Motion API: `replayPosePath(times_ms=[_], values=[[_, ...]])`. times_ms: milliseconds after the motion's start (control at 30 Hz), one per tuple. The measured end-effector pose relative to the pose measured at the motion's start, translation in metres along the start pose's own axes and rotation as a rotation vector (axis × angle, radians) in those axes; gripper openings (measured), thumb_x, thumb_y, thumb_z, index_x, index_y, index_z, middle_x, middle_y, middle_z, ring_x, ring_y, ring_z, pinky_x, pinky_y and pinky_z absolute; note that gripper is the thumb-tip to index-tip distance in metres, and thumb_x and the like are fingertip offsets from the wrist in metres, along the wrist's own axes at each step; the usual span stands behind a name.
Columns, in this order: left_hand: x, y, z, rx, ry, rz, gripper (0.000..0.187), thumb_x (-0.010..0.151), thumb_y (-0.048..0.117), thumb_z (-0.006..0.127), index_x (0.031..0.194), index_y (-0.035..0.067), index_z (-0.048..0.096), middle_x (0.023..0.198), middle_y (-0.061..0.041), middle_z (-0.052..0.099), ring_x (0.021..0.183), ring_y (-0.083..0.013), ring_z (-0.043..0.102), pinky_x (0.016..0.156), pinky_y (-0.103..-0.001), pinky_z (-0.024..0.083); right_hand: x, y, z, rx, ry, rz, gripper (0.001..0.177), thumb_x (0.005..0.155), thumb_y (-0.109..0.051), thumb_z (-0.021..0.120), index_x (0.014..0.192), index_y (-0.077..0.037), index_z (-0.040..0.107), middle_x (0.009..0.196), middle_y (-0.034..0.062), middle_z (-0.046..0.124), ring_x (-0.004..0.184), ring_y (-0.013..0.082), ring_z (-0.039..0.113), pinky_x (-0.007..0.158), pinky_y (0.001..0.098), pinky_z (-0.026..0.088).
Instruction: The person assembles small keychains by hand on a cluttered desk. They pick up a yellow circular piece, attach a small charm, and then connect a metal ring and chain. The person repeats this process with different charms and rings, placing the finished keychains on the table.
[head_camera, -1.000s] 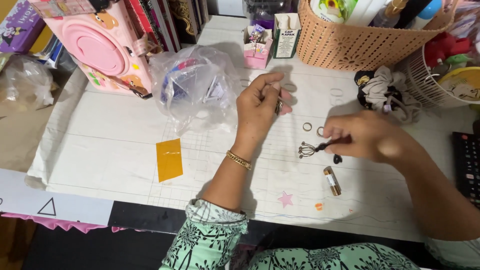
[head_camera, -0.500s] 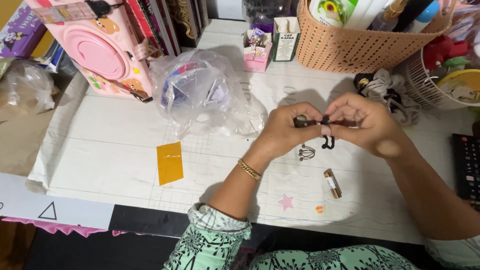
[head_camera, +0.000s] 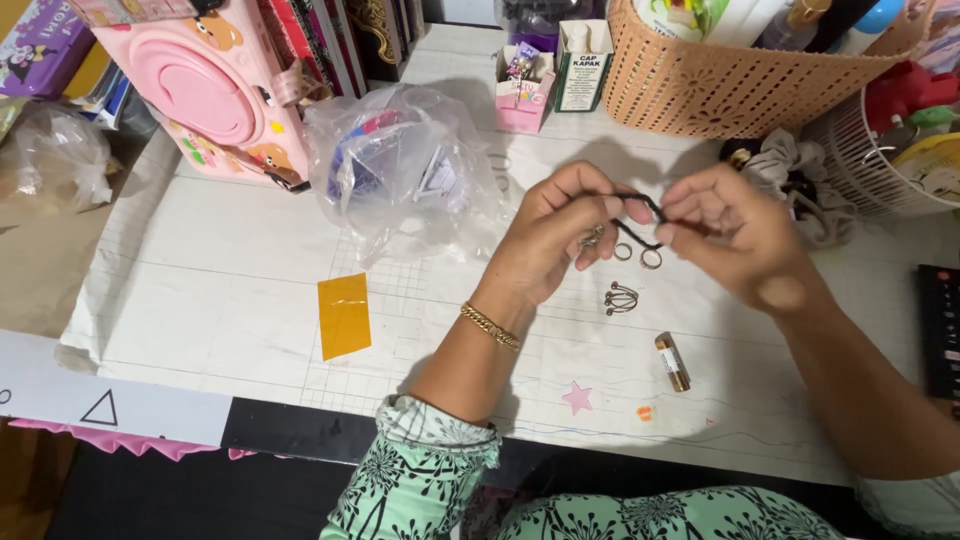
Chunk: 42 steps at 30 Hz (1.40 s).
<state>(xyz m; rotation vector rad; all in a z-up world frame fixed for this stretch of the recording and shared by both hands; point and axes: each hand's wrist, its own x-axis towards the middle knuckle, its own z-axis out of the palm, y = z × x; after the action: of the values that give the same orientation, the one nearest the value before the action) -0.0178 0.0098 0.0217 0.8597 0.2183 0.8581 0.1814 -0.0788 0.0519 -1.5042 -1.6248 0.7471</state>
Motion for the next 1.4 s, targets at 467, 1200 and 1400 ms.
replayPosePath(times_ms=[467, 1200, 1400], values=[[0.004, 0.01, -0.007, 0.041, 0.329, -0.016, 0.036, 0.089, 0.0, 0.066, 0.122, 0.01, 0.056, 0.067, -0.014, 0.066, 0.037, -0.0083, 0.036, 0.033, -0.021, 0.021, 0.001, 0.006, 0.004, -0.198, -0.384, -0.01, 0.012, 0.085, -0.01, 0.076, 0.096, -0.013, 0.081, 0.091, 0.0001, 0.08, 0.076, 0.011, 0.073, 0.069, 0.0238, 0.059], [0.005, -0.041, -0.004, 0.585, 0.023, -0.014, 0.015, 0.08, 0.006, 0.081, 0.094, 0.006, 0.077, 0.073, -0.008, 0.07, 0.066, -0.0094, 0.058, 0.05, -0.019, 0.046, 0.001, 0.041, 0.007, 0.228, 0.093, 0.202, 0.009, 0.091, 0.0, 0.073, 0.095, 0.007, 0.078, 0.07, 0.0193, 0.074, 0.053, 0.0128, 0.059, 0.05, 0.0254, 0.055], [0.011, -0.042, -0.017, 0.59, 0.064, -0.038, 0.01, 0.086, 0.006, 0.077, 0.095, 0.003, 0.076, 0.074, -0.009, 0.068, 0.067, -0.0119, 0.065, 0.047, -0.018, 0.05, 0.001, 0.034, 0.008, 0.254, 0.115, 0.153, 0.021, 0.088, 0.001, 0.075, 0.108, 0.007, 0.076, 0.077, 0.0176, 0.074, 0.061, 0.0141, 0.062, 0.057, 0.0266, 0.056]])
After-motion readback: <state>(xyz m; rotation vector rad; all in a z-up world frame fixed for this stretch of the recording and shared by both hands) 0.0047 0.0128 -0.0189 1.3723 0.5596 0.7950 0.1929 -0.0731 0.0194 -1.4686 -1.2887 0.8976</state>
